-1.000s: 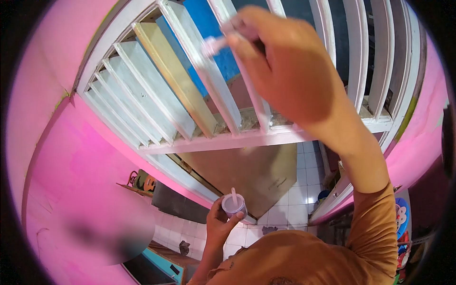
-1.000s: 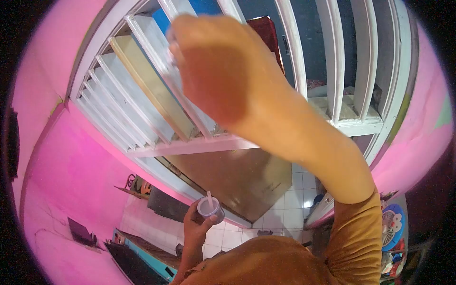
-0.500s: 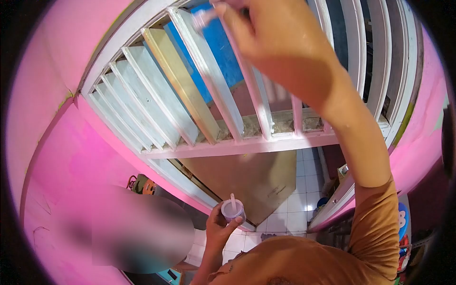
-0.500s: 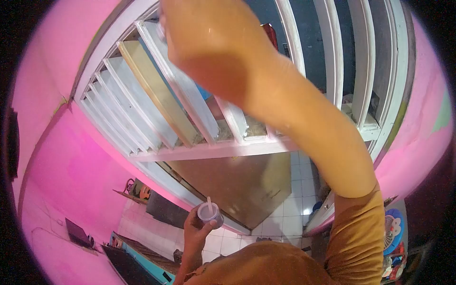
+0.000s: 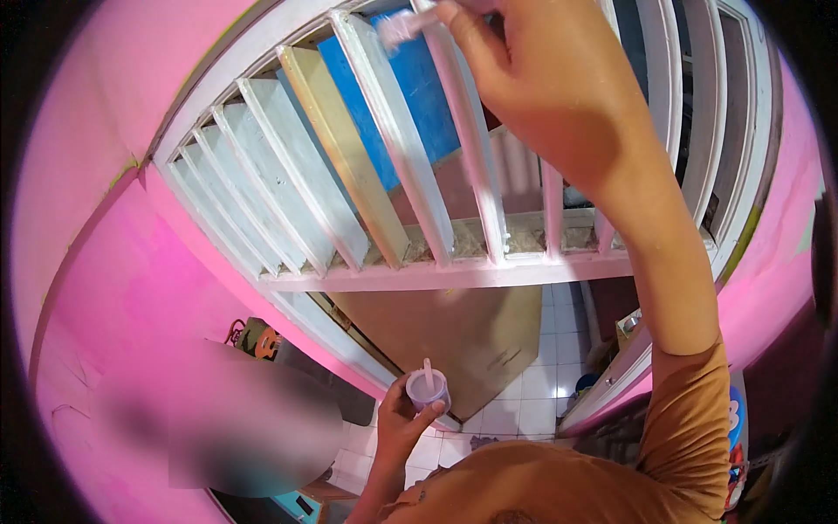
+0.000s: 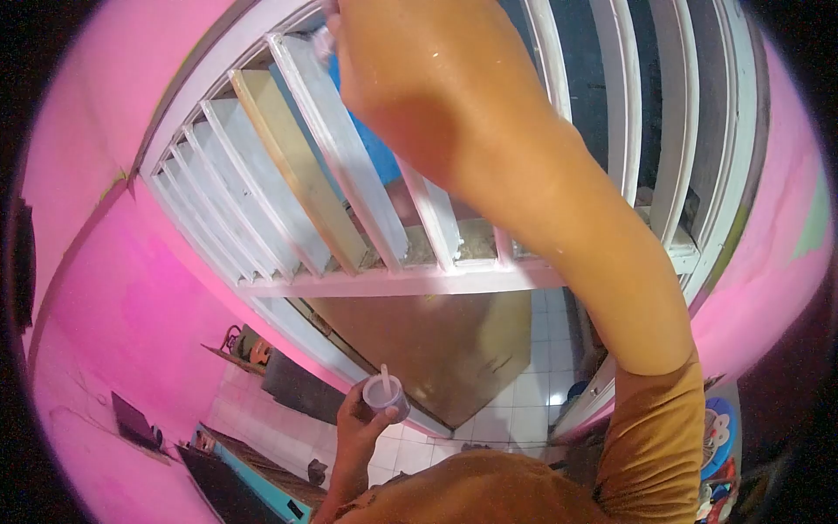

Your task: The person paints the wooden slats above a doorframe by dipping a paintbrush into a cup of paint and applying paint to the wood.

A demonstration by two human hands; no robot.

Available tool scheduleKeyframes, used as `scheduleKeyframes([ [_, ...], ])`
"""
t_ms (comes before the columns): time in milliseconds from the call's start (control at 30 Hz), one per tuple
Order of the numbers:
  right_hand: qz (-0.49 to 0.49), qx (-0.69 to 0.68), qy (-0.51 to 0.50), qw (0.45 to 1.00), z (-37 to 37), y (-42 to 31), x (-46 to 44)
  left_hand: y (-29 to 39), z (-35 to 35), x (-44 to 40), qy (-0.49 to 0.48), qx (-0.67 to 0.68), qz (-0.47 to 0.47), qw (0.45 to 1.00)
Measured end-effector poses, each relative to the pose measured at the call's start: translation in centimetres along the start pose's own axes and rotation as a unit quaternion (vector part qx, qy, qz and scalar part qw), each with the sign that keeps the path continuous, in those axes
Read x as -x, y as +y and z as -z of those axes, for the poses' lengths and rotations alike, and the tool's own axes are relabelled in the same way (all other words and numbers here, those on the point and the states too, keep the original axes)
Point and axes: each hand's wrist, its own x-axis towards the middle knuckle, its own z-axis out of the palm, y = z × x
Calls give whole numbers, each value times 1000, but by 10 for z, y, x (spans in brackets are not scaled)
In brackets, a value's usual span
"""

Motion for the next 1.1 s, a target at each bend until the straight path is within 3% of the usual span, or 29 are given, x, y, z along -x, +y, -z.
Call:
scheduleKeyframes([
  [67,-12,50,-34,998,-7,10,-2,0,0,1,-1,5,3,1000],
  [167,-5,9,-78,997,-9,7,-4,-3,2,2,1,-4,7,1000],
  [267,30,55,-7,998,-13,1,5,-1,1,2,1,4,5,1000],
  [333,136,138,92,977,-32,11,18,3,-1,3,3,6,7,1000],
  [467,110,148,40,982,-50,11,13,-1,3,3,-5,21,20,1000],
  [567,159,184,61,968,-48,6,5,-2,7,3,-7,8,-1,1000],
  [667,52,147,-35,987,-30,-11,0,-1,7,4,5,22,12,1000],
  [700,121,72,61,988,-32,-10,2,-3,6,3,8,23,10,1000],
  [800,84,-55,98,990,-23,-13,5,-6,10,4,11,15,16,1000],
  [933,-19,-27,72,997,-12,-23,16,-13,13,2,12,28,6,1000],
  [1033,-65,-177,46,981,-4,-13,18,-17,13,0,2,16,-9,1000],
  [1100,-77,-131,-10,988,2,-19,28,-15,12,0,-2,18,-2,1000],
])
